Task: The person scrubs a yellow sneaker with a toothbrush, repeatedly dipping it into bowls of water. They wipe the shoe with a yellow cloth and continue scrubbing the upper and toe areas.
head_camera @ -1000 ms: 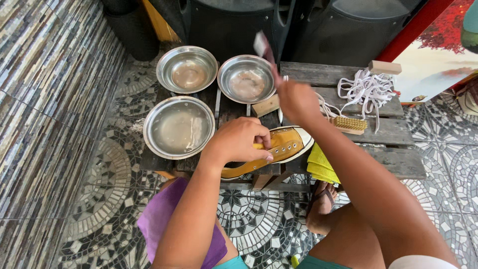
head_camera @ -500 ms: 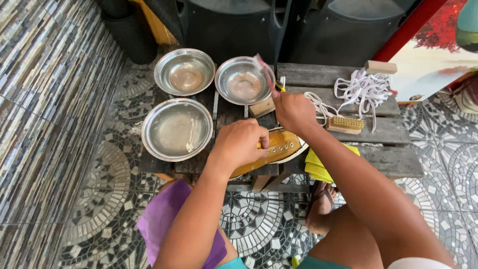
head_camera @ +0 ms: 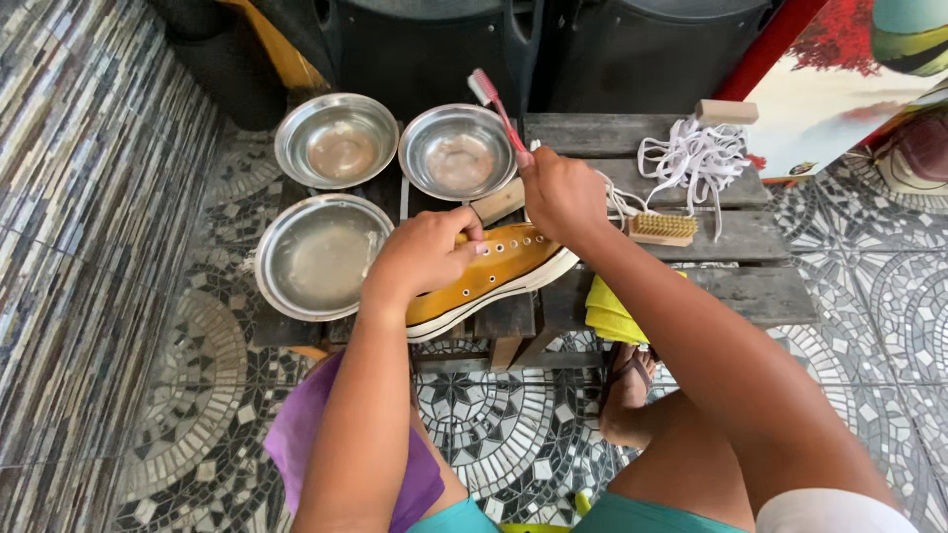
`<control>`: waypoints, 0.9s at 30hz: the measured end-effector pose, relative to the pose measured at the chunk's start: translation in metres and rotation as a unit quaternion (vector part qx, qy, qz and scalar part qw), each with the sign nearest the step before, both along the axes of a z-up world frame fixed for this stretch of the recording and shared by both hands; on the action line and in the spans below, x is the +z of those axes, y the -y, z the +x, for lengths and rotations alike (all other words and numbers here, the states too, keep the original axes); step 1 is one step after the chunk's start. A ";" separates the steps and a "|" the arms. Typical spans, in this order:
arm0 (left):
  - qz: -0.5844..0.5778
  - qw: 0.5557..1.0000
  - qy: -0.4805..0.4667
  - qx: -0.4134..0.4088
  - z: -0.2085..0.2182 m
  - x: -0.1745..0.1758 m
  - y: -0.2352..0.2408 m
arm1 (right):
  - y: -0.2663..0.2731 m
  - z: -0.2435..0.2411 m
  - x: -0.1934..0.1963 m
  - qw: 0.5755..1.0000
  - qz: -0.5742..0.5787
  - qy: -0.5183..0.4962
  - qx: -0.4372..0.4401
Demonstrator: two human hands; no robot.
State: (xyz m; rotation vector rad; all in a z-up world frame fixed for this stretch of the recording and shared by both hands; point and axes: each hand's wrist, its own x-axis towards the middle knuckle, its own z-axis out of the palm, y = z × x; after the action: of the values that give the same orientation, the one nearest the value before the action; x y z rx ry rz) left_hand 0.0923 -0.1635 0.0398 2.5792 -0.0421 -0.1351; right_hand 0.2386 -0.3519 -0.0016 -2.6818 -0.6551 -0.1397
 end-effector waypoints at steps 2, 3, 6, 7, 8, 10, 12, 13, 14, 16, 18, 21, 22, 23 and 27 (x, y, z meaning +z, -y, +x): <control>0.002 1.000 -0.001 -0.006 0.003 -0.006 0.000 | 0.000 -0.010 0.008 0.999 0.032 0.021 -0.003; 0.004 1.000 0.004 -0.009 0.005 -0.007 -0.001 | -0.001 -0.013 0.015 0.997 0.064 0.046 -0.004; -0.005 1.000 0.003 -0.025 0.007 -0.006 -0.002 | 0.001 -0.018 0.021 0.999 -0.050 -0.019 0.012; -0.005 1.000 0.000 -0.027 0.004 -0.005 -0.003 | 0.001 -0.015 0.015 0.999 -0.049 -0.022 0.010; -0.023 0.999 -0.009 -0.025 0.002 -0.003 -0.005 | 0.001 -0.012 0.010 1.000 -0.011 0.026 0.004; -0.044 0.999 -0.015 -0.022 -0.001 -0.002 -0.008 | 0.002 -0.003 0.004 0.997 0.025 0.077 0.000; -0.064 0.998 -0.019 -0.020 -0.007 -0.003 -0.017 | 0.000 0.005 0.001 0.998 -0.068 -0.011 -0.006; -0.062 0.998 -0.021 -0.022 -0.009 -0.004 -0.018 | 0.001 0.002 0.002 0.998 -0.067 -0.013 -0.009; -0.069 0.997 -0.024 -0.026 -0.012 -0.005 -0.020 | 0.001 -0.001 0.003 0.999 -0.047 0.000 -0.011; -0.076 0.997 -0.020 -0.025 -0.010 -0.006 -0.026 | -0.002 0.006 0.009 0.999 -0.028 0.020 -0.009; -0.112 0.994 -0.006 -0.011 -0.016 -0.015 -0.030 | -0.004 0.008 0.001 1.000 0.008 0.008 -0.014; -0.111 0.994 -0.002 -0.011 -0.020 -0.015 -0.027 | -0.005 -0.007 0.013 0.994 0.107 0.020 0.013; -0.110 0.994 0.000 -0.009 -0.021 -0.011 -0.028 | -0.009 -0.008 0.015 0.994 0.107 0.021 0.015; -0.112 0.994 0.006 -0.008 -0.022 -0.010 -0.027 | -0.009 -0.011 0.013 0.991 0.121 0.050 0.019; -0.109 0.993 0.038 -0.005 -0.025 -0.012 -0.027 | -0.007 0.008 -0.012 0.999 0.011 -0.037 0.021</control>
State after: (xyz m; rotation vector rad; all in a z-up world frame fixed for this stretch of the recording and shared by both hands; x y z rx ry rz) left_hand 0.0668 -0.1368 0.0281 2.3655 -0.0935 -0.0333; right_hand 0.2462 -0.3453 -0.0136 -2.6376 -0.6818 -0.0366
